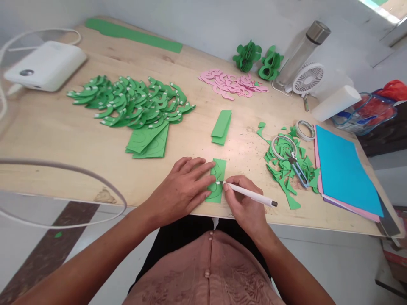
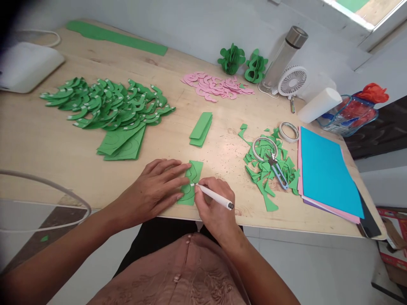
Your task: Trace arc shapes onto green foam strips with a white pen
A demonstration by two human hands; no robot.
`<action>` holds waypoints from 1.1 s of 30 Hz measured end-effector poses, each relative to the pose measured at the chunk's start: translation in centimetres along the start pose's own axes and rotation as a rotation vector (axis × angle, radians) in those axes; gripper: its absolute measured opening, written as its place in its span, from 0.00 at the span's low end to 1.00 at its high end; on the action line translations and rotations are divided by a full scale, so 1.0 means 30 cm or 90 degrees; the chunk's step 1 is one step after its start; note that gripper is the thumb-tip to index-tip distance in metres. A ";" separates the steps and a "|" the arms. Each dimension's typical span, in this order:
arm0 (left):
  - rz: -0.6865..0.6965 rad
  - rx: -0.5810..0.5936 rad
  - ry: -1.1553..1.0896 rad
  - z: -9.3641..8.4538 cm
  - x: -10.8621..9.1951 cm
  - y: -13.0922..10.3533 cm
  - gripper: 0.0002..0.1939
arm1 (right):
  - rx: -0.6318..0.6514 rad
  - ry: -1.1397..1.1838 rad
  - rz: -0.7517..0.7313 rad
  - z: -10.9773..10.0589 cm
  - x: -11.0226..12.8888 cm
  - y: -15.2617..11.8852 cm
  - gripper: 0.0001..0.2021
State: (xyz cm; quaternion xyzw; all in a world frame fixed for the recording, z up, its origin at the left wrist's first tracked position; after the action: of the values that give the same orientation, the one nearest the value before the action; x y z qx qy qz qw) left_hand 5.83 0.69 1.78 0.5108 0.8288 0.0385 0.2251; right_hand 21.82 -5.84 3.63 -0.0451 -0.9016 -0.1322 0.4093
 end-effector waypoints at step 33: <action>-0.002 -0.009 -0.011 -0.004 -0.001 0.001 0.13 | -0.019 -0.008 0.028 -0.014 0.005 -0.051 0.04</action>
State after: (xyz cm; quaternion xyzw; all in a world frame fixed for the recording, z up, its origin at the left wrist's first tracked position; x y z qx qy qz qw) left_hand 5.81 0.69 1.91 0.5082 0.8274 0.0395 0.2357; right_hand 21.74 -7.42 3.70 -0.0717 -0.9009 -0.1368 0.4055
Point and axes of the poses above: each hand's wrist, its own y-axis towards the middle knuckle, its own z-axis out of the palm, x = y × z, the point moved 4 cm from there along y, towards the middle knuckle, and after that the axes turned 1 degree about z, right-handed, at the moved point
